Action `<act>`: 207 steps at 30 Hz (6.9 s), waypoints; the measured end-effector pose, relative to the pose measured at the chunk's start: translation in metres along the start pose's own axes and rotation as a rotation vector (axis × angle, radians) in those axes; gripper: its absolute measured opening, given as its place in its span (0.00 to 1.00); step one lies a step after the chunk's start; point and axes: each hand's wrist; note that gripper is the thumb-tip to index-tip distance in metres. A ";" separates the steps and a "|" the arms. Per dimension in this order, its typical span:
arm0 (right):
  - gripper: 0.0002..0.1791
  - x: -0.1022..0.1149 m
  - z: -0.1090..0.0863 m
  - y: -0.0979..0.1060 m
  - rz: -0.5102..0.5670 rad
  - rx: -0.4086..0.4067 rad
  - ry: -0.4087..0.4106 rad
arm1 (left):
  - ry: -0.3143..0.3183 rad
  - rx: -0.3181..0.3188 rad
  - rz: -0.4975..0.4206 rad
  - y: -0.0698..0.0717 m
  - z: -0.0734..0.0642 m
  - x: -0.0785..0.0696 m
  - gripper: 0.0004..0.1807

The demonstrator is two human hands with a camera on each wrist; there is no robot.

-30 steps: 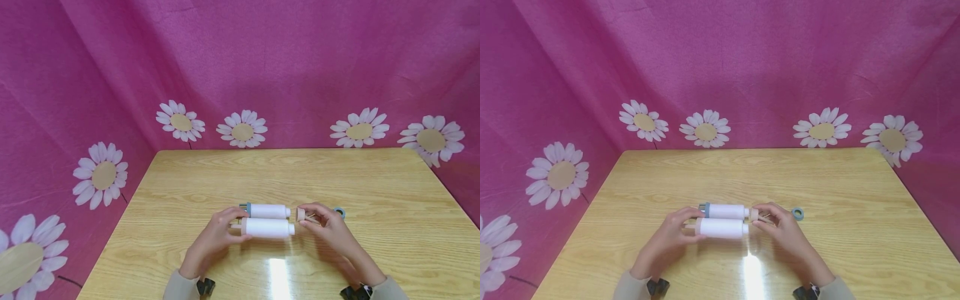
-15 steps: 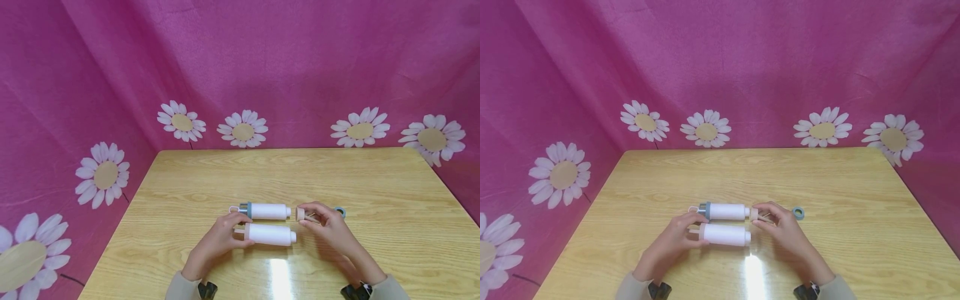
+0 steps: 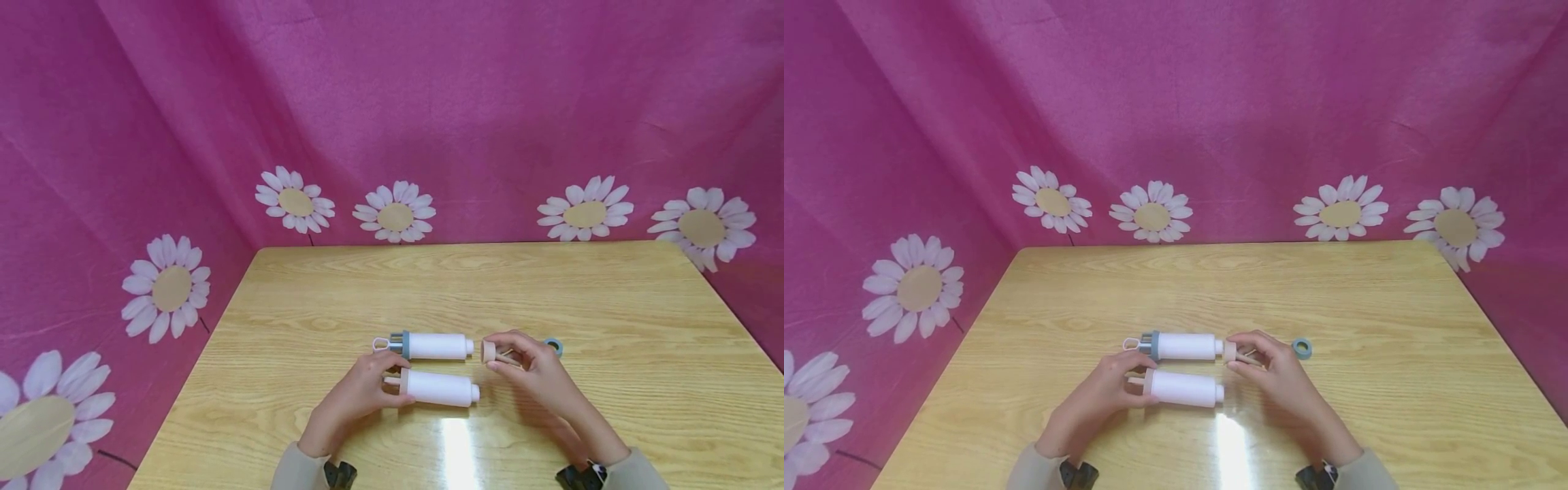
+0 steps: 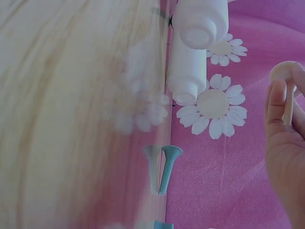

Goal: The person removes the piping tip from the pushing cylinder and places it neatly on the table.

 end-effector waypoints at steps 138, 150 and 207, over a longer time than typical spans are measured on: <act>0.05 0.017 -0.008 -0.004 0.070 0.088 0.021 | -0.463 -0.337 -0.104 -0.018 0.039 -0.048 0.21; 0.07 0.024 -0.006 -0.011 0.080 0.113 0.031 | -0.496 -0.347 -0.085 -0.021 0.040 -0.048 0.21; 0.15 0.030 -0.007 -0.018 0.210 0.137 0.048 | -0.469 -0.353 -0.227 -0.019 0.036 -0.043 0.12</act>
Point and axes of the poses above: each hand's wrist, its own z-axis towards the middle knuckle, its own y-axis out of the back of the hand, x = y × z, and after that the axes turned 8 degrees about -x, right-handed
